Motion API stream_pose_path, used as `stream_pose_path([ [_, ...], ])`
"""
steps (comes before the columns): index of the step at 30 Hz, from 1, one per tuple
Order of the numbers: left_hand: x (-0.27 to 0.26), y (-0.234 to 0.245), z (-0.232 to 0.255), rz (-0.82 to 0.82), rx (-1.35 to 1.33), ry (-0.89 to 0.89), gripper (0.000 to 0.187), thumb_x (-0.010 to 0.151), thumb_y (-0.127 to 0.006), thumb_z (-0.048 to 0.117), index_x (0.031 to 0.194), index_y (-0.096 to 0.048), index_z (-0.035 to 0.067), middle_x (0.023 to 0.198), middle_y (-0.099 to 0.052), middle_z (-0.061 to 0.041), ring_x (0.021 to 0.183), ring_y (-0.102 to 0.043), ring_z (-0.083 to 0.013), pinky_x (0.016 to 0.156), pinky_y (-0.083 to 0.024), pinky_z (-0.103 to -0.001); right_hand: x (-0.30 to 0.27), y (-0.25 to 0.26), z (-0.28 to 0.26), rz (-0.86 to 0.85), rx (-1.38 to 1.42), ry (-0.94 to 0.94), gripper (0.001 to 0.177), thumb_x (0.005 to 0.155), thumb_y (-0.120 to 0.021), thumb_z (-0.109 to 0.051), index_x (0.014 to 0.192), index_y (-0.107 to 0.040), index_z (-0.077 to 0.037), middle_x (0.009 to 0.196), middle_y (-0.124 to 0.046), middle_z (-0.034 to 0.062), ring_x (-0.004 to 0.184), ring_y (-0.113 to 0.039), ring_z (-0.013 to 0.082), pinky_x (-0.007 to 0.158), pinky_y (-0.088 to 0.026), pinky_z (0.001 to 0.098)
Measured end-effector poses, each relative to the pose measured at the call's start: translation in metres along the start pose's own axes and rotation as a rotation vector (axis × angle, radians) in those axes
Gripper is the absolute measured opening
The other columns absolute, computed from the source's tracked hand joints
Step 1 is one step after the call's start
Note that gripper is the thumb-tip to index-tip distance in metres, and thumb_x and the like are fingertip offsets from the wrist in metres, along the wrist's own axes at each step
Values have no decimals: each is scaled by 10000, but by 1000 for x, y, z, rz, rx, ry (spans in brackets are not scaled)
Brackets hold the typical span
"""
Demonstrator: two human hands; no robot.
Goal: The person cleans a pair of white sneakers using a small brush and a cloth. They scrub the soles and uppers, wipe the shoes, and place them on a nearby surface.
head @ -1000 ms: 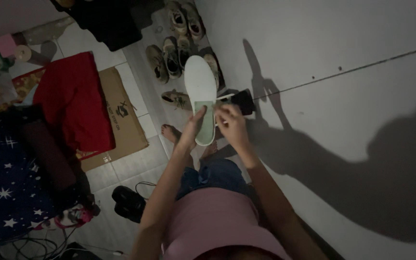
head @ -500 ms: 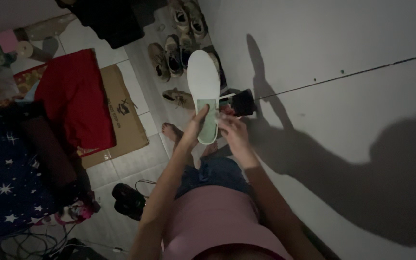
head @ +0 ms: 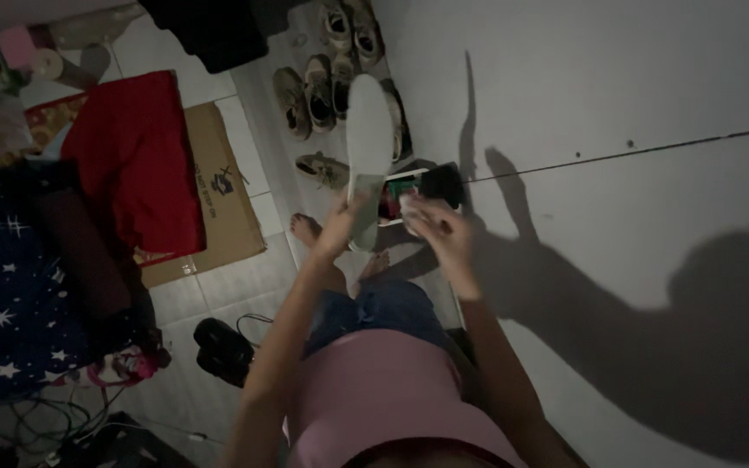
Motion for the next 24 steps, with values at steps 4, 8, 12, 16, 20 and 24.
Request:
stream_pose_path([
  [4, -14, -28, 21, -104, 37, 59, 405, 1046, -508, 229, 1365, -573, -12, 1197, -688, -130, 1030, -677, -212, 902, -558, -362, 28, -31, -23, -159, -274, 154, 199, 958, -721, -64, 1143, -773, -116, 1214, -690, 83, 977, -705, 161, 777, -619, 260],
  [8, -30, -44, 62, -276, 109, 74, 395, 1032, -488, 170, 1370, -558, -21, 1098, -736, -169, 961, -706, -230, 863, -566, -362, 73, -28, -21, -222, -616, 556, 325, 939, -627, 52, 1166, -784, -121, 1194, -696, 74, 1119, -694, 239, 959, -601, 315],
  [12, -41, -45, 85, -312, 105, 144, 445, 1007, -506, 181, 1416, -520, 8, 1122, -682, -128, 930, -709, -214, 841, -567, -358, 135, 33, 11, 311, -481, 344, 186, 953, -685, 80, 1103, -733, -20, 1125, -704, 123, 1060, -703, 258, 929, -580, 363],
  [16, -42, -25, 66, -265, 134, 195, 481, 1014, -547, 228, 1431, -545, -11, 1144, -675, -161, 932, -665, -248, 841, -553, -412, 137, 63, 79, 197, -595, 90, 266, 860, -633, 117, 1032, -778, -25, 970, -727, 133, 906, -712, 299, 834, -556, 370],
  [20, -38, 12, 25, -104, 367, 72, 552, 1072, -526, 308, 1560, -398, 84, 1432, -520, -118, 1335, -472, -264, 1090, -374, -399, 106, 55, 140, 22, -955, 113, 196, 847, -717, 47, 1021, -761, -32, 1072, -722, 177, 1072, -668, 371, 1041, -534, 433],
  [24, -41, 52, -6, 22, 496, 132, 692, 986, -570, 307, 1600, -299, 140, 1389, -525, -194, 1369, -446, -351, 1156, -336, -431, 94, 51, 162, -170, -918, -164, 996, 533, -892, -52, 1460, -537, 26, 1460, -384, 415, 1272, -505, 554, 938, -441, 553],
])
Point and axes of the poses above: each hand's wrist, its own x-axis towards the middle knuckle, its own y-axis out of the back of the hand, z = x × y, the point moved 1 cm from there along x, towards the middle knuckle
